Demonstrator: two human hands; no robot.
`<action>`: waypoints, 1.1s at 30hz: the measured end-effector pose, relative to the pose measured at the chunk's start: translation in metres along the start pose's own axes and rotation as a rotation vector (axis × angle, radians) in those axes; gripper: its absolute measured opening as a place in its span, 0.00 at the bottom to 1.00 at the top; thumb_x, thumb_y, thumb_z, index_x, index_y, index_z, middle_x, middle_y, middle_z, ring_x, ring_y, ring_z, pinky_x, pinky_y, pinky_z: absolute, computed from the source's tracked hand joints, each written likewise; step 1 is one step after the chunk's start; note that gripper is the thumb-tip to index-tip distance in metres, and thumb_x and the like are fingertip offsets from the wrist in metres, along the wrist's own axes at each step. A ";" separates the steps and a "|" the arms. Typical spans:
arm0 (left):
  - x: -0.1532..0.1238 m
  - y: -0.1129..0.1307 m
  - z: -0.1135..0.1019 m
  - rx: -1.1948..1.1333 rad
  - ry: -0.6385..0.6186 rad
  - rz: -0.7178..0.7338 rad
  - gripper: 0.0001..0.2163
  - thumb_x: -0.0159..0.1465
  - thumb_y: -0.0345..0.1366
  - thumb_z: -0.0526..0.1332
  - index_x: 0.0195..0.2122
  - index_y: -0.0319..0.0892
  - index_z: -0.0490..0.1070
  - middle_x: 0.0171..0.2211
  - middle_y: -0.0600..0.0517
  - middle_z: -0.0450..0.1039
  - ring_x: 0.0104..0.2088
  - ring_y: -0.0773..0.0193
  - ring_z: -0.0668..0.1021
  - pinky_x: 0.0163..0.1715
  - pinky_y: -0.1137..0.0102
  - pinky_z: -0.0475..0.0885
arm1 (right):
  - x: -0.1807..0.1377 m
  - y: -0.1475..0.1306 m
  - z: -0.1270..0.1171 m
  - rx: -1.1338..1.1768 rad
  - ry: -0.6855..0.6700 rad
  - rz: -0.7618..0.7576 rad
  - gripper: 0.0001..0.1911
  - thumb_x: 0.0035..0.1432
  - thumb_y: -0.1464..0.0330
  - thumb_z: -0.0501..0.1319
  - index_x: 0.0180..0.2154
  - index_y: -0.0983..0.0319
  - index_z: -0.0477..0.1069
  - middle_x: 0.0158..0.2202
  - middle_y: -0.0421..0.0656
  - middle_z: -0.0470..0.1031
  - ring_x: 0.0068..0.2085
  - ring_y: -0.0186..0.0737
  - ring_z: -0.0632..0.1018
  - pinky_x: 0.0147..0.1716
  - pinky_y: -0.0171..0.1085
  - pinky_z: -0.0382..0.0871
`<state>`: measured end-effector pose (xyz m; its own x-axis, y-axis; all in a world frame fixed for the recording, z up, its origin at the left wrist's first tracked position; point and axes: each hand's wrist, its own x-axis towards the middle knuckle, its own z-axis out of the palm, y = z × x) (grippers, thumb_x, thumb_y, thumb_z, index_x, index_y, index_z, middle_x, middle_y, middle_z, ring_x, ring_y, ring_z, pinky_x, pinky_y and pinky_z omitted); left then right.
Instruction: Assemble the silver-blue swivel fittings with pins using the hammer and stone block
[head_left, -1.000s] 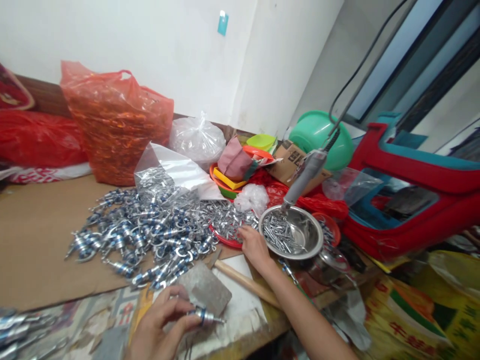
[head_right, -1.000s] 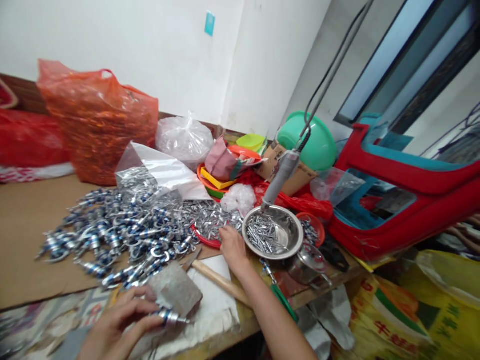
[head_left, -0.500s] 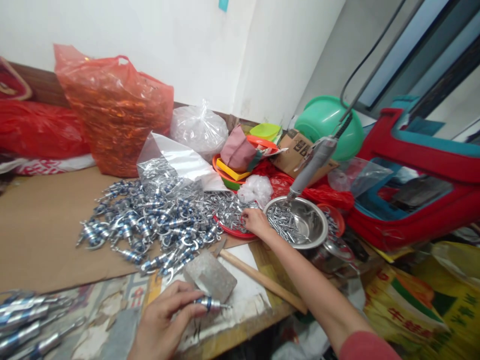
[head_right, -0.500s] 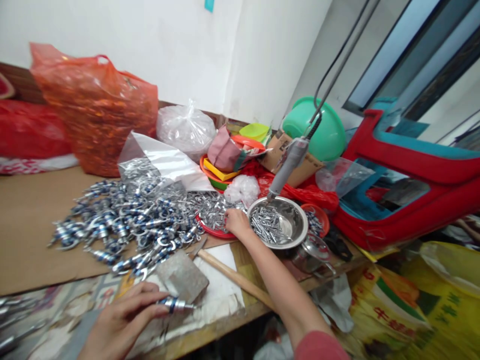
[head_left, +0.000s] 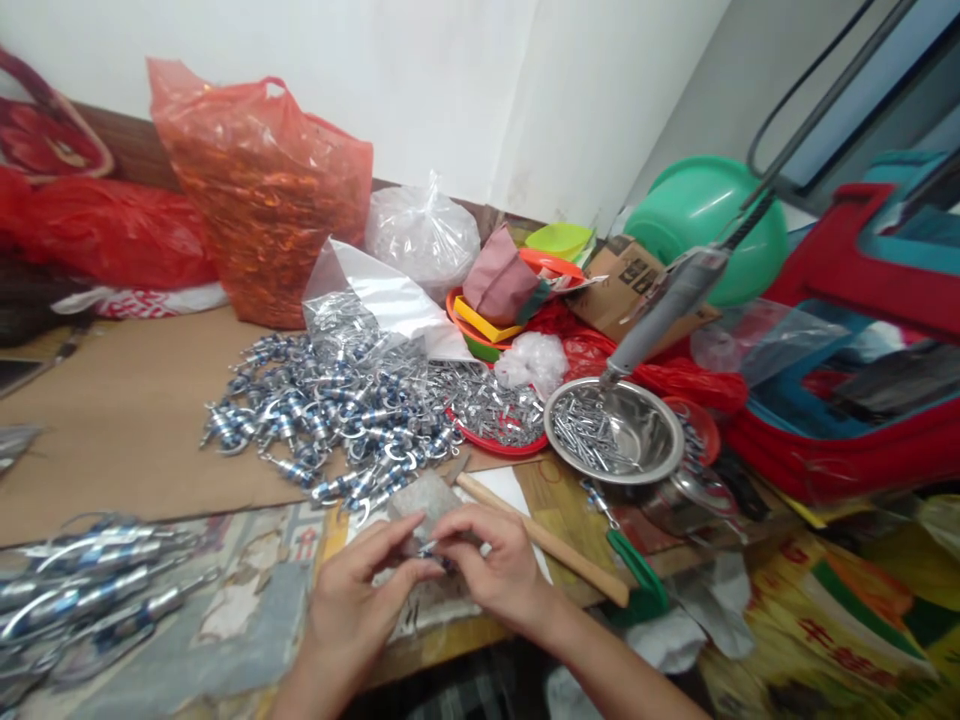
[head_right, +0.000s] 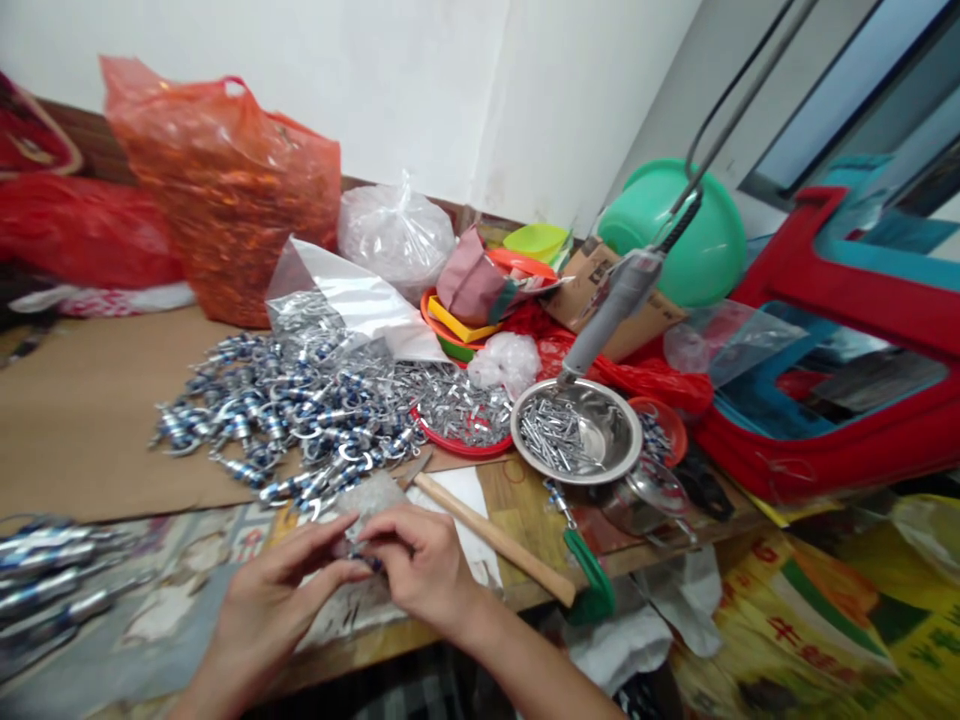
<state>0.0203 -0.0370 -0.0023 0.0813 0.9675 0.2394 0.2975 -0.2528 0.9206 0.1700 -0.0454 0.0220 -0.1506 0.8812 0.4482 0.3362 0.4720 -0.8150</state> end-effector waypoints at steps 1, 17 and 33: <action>0.000 0.002 0.000 0.001 -0.016 0.013 0.12 0.47 0.34 0.66 0.34 0.44 0.77 0.24 0.53 0.75 0.26 0.63 0.75 0.28 0.73 0.70 | 0.000 0.000 -0.002 0.002 0.002 0.015 0.08 0.49 0.77 0.57 0.28 0.62 0.73 0.26 0.40 0.75 0.29 0.33 0.75 0.30 0.30 0.69; 0.003 0.028 -0.011 0.042 -0.220 -0.033 0.05 0.50 0.36 0.63 0.20 0.43 0.76 0.20 0.52 0.73 0.23 0.64 0.75 0.24 0.73 0.68 | -0.022 0.003 -0.029 -0.474 -0.099 -0.639 0.10 0.55 0.77 0.54 0.39 0.66 0.70 0.37 0.50 0.74 0.39 0.39 0.74 0.34 0.35 0.70; -0.005 0.009 -0.003 -0.267 -0.116 -0.376 0.24 0.42 0.41 0.67 0.43 0.42 0.70 0.37 0.49 0.78 0.39 0.55 0.77 0.37 0.67 0.73 | -0.007 0.002 -0.016 -0.099 -0.109 0.082 0.06 0.45 0.68 0.65 0.28 0.63 0.77 0.25 0.42 0.77 0.27 0.34 0.77 0.26 0.28 0.70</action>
<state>0.0199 -0.0446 0.0060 0.1254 0.9811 -0.1476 0.0727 0.1393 0.9876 0.1867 -0.0508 0.0230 -0.2168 0.9170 0.3350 0.4405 0.3981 -0.8047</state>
